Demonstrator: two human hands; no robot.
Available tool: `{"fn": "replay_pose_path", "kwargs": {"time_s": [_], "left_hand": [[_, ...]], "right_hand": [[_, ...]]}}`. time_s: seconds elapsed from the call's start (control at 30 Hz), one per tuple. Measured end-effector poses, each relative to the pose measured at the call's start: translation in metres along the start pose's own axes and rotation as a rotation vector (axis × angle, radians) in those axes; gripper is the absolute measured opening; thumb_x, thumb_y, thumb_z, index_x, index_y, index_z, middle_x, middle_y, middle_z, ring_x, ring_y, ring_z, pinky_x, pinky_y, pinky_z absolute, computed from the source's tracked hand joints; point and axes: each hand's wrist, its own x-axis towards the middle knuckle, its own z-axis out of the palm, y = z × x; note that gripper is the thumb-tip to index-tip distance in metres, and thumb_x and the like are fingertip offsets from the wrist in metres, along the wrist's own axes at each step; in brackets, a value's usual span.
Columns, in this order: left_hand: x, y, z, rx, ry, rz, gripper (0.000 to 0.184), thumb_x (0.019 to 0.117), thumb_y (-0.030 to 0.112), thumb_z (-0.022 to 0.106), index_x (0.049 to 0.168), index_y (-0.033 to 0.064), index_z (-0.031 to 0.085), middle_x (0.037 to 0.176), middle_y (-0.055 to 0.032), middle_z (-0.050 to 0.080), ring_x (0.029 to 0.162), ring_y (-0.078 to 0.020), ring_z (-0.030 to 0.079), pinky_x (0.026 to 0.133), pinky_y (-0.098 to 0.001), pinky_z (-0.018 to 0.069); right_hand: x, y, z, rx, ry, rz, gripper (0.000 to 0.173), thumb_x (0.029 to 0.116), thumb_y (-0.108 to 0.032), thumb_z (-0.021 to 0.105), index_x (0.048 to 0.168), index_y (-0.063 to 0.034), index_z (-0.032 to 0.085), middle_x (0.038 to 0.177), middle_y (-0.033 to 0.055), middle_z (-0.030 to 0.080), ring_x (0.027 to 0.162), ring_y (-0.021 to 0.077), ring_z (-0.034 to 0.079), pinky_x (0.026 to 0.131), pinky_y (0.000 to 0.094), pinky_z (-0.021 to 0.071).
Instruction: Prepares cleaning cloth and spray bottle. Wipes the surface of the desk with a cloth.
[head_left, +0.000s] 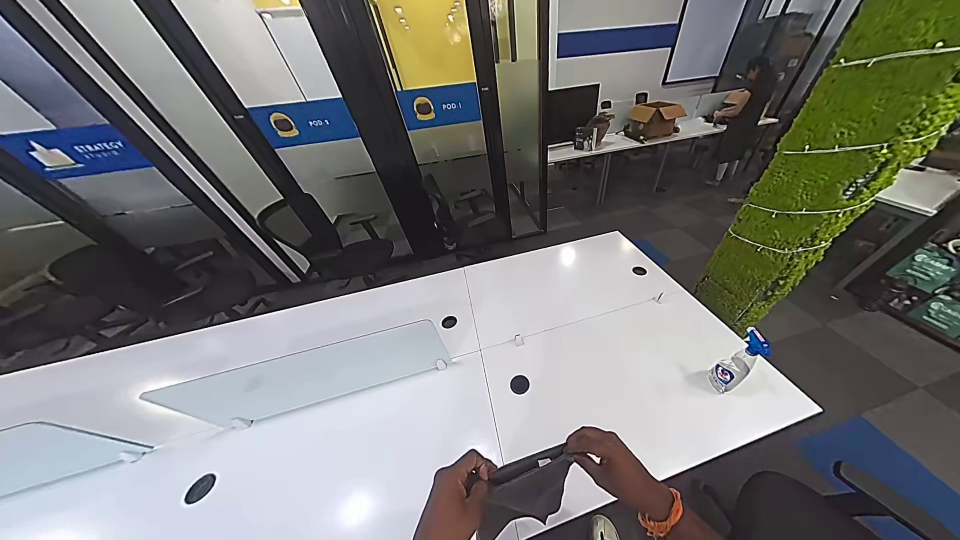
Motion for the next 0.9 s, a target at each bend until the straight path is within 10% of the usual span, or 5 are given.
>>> {"fn": "replay_pose_path", "kwargs": {"time_s": [0.17,0.4,0.6,0.77,0.9], "left_hand": [[0.001,0.0,0.003,-0.027,0.035,0.09,0.02,0.0865,0.001,0.056,0.085,0.0085,0.075,0.099,0.0009,0.078,0.088,-0.005,0.073,0.079,-0.0265,0.0618],[-0.001,-0.001,0.006,-0.051,0.098,0.099,0.02,0.0865,0.003,0.059,0.095,0.0073,0.077,0.101,-0.0003,0.077,0.08,-0.0043,0.071,0.071,-0.0238,0.0611],[0.0,0.002,0.0,-0.14,-0.008,0.106,0.028,0.0817,0.008,0.08,0.109,0.0045,0.074,0.116,-0.0049,0.073,0.088,-0.0139,0.073,0.077,-0.0309,0.0641],[0.003,0.003,0.0,-0.121,0.079,0.061,0.014,0.091,0.007,0.071,0.105,0.0064,0.073,0.086,-0.0016,0.076,0.066,-0.0097,0.07,0.061,-0.0262,0.0608],[0.002,0.004,-0.003,-0.038,0.238,0.166,0.026,0.0913,0.012,0.073,0.117,0.0064,0.073,0.093,0.0024,0.078,0.066,-0.0031,0.067,0.06,-0.0202,0.0571]], "right_hand": [[0.001,0.004,-0.003,0.044,0.092,0.036,0.008,0.0946,-0.012,0.071,0.098,-0.0079,0.078,0.098,0.0014,0.076,0.089,0.0045,0.071,0.084,0.0224,0.0597],[0.003,0.001,-0.007,0.241,0.117,0.1,0.011,0.0969,-0.008,0.067,0.101,-0.0011,0.075,0.1,0.0058,0.076,0.088,0.008,0.073,0.083,0.0264,0.0624],[0.007,-0.004,-0.012,0.368,0.194,0.162,0.01,0.0927,-0.001,0.069,0.1,-0.0011,0.076,0.098,0.0036,0.077,0.083,0.0076,0.073,0.078,0.0266,0.0632],[0.015,-0.005,-0.019,0.347,0.243,0.176,0.028,0.0884,-0.002,0.075,0.115,-0.002,0.068,0.099,0.0025,0.079,0.087,0.0116,0.075,0.081,0.03,0.0637],[0.026,-0.014,-0.028,0.397,0.293,0.101,0.022,0.0855,-0.006,0.08,0.107,-0.0062,0.073,0.099,0.0029,0.078,0.091,0.0147,0.075,0.086,0.0338,0.0625]]}}
